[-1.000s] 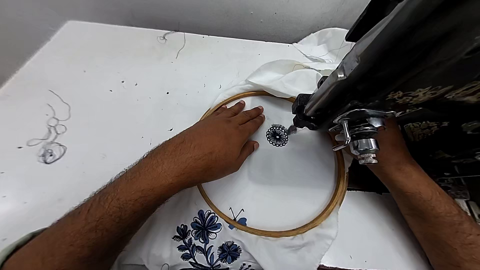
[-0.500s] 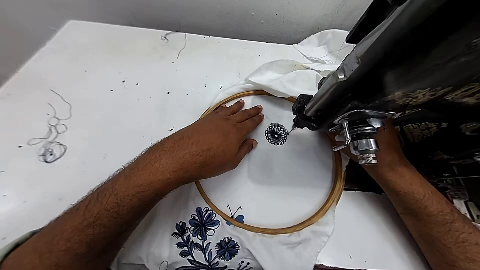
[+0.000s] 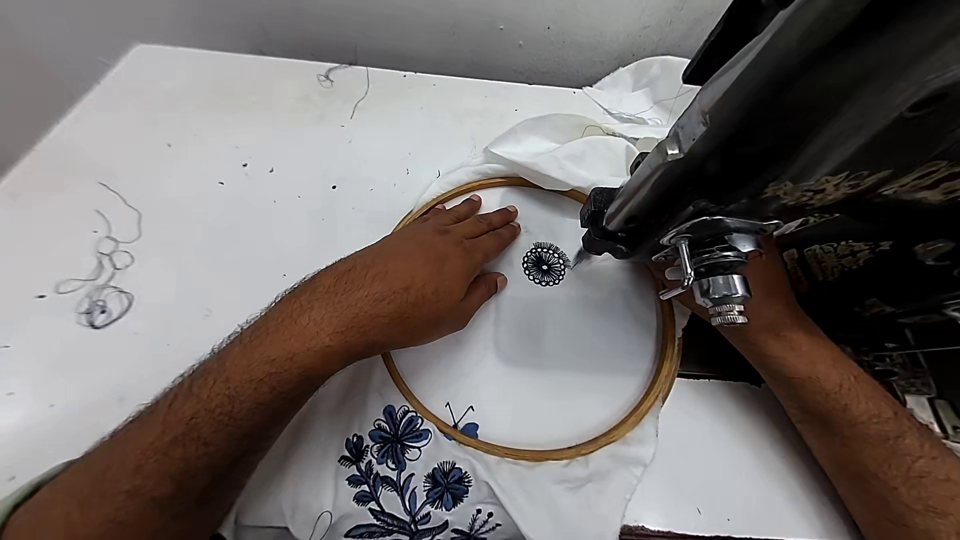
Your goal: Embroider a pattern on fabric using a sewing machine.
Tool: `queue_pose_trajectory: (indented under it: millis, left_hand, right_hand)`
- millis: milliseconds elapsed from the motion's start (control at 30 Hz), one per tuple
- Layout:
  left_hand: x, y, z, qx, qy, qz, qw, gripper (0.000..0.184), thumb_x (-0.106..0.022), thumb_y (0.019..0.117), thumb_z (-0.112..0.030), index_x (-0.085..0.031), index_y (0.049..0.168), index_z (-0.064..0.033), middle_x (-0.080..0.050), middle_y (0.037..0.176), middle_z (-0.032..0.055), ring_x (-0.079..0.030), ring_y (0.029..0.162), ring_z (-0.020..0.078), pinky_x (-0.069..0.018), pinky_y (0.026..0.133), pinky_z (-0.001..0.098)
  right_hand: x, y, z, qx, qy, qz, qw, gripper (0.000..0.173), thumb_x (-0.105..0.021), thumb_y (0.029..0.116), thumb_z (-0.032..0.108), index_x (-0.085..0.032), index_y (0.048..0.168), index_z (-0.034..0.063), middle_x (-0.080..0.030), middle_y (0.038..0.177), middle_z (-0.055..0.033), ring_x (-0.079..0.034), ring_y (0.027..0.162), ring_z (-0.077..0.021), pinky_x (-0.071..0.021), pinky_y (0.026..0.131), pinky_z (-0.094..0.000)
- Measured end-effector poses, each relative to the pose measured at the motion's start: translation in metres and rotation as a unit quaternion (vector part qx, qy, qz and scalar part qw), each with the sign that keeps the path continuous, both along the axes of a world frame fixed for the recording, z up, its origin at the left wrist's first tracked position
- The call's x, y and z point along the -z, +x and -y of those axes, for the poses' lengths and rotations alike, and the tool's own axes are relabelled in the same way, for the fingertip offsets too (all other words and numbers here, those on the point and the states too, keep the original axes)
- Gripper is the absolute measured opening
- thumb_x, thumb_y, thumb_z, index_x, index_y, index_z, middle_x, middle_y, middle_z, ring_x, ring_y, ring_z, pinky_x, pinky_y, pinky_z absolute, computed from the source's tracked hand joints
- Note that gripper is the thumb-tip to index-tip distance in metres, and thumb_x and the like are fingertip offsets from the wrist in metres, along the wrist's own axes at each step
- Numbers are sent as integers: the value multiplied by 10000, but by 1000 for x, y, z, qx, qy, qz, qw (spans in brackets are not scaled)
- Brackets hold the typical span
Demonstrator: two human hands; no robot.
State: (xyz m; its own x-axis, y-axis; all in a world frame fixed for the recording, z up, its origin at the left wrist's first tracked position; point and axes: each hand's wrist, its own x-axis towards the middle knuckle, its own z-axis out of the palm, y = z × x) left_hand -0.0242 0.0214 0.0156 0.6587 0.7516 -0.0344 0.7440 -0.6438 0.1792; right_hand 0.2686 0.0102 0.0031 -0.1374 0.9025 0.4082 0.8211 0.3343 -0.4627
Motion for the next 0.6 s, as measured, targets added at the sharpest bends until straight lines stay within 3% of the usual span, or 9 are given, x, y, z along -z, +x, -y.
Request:
queue_pose_trajectory:
  millis: [167,233,333,367,533,600]
  left_hand:
    - [5,5,0,-2,4,-1,1000,585,-291,1095,-419,-422,1580,-119,-348,1666,38,-300,1544,311,-260,1238,540]
    - [3,2,-1,1,-1,-4,1000,587,-293,1095,-425,-419,1582,-121,-347,1667,38,-297,1545,306,-259,1240,526]
    - [1,-2,-3,-1,-6,0,1000,583,-314,1090,-423,-432,1575,-121,-357,1661,45,-301,1544,305,-255,1247,520]
    - [1,-1,-3,-2,-2,1,1000,582,-313,1089,-420,-436,1572,-120,-360,1659,45,-304,1543,306,-257,1244,527]
    - [5,5,-2,-2,3,4,1000,585,-294,1094,-416,-423,1579,-116,-346,1667,39,-296,1546,312,-258,1238,541]
    - [4,3,-3,1,-1,5,1000,581,-303,1094,-414,-425,1578,-116,-348,1666,40,-292,1547,310,-258,1237,539]
  right_hand:
    - [-8,-1,2,59,-67,10,996,187,-717,860,89,-649,954,-56,-654,870,-183,-645,799,-254,-508,741,-475]
    - [-4,-2,2,49,-43,8,998,213,-718,861,131,-651,972,-39,-661,883,-163,-650,827,-210,-510,768,-424]
    - [1,-2,-2,10,-12,-26,1000,232,-707,881,217,-670,1023,38,-661,915,-42,-624,879,-10,-498,820,-207]
    - [0,-1,-2,6,-12,-28,1000,232,-705,878,214,-669,1021,35,-660,911,-44,-620,875,-9,-493,817,-205]
    - [-8,0,2,49,-63,8,997,183,-712,853,79,-649,950,-62,-652,865,-183,-642,794,-247,-504,738,-458]
    - [-5,-1,3,39,-40,5,998,181,-711,851,88,-649,946,-53,-655,873,-170,-640,810,-220,-499,759,-424]
